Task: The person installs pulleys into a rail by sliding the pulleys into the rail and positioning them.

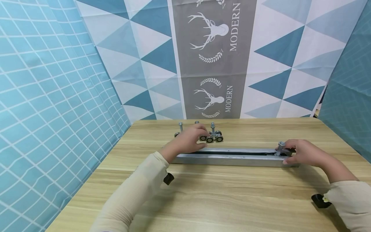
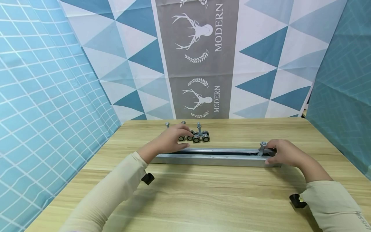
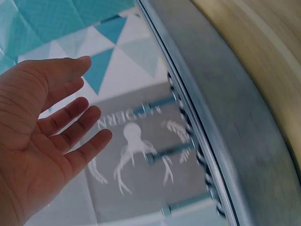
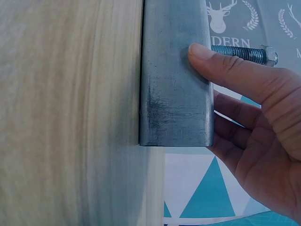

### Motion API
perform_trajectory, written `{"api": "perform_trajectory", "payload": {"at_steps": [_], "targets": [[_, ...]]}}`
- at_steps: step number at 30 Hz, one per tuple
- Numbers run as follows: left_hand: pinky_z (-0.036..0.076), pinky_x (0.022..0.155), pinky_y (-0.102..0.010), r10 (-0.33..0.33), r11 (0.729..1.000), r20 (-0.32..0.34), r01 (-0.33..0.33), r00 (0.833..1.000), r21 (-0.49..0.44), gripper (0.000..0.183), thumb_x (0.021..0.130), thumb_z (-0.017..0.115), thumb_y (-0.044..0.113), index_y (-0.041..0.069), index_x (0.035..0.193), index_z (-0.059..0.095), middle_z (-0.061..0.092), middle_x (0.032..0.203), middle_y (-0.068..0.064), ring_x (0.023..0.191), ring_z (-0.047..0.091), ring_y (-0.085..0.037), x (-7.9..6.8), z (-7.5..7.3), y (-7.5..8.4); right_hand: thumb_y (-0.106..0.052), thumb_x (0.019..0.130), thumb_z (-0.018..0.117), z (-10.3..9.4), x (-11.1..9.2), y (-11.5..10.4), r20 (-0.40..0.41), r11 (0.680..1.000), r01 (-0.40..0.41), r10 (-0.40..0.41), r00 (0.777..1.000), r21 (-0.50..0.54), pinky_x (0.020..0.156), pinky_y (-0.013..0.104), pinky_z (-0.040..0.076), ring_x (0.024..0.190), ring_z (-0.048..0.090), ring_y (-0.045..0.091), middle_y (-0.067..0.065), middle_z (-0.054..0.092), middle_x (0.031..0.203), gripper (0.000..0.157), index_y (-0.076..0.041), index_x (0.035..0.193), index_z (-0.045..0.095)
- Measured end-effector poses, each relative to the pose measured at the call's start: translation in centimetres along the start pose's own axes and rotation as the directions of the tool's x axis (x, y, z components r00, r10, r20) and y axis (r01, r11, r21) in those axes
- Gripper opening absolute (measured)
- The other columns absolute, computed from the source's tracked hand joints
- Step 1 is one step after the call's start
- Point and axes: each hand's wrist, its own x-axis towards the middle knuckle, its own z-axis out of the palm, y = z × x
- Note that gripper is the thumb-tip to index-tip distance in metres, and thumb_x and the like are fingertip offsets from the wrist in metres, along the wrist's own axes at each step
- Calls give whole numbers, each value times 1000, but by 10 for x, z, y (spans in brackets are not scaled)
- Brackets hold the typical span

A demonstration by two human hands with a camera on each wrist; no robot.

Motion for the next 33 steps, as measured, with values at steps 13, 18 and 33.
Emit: {"api": "perform_trajectory", "payload": {"at_steps": [13,18,33], "targets": [[50,87,-36,-148,988,-68,150,987,22,26,85,74,10,4,110,71,61,112,-10,100,60,-24,-22,-8,-49,-17,68,88,-3,1,-1,23,999,-44,44,999,8,59,32,35,74,45,19,2,61,90,31,-9,86,65],[51,87,-38,-204,979,-85,204,975,1,25,86,72,9,3,111,71,60,116,-14,103,60,-27,-28,-7,-64,-17,66,88,-2,2,-2,21,999,-44,44,999,4,61,31,38,77,48,19,3,64,94,34,-7,93,69],[50,85,-43,-346,936,-145,351,927,9,25,85,73,5,0,109,72,62,111,-17,99,60,-32,-23,-5,-101,-19,65,89,-1,4,-2,21,999,-41,41,999,14,69,38,48,89,58,24,10,67,104,42,-6,102,73]]}}
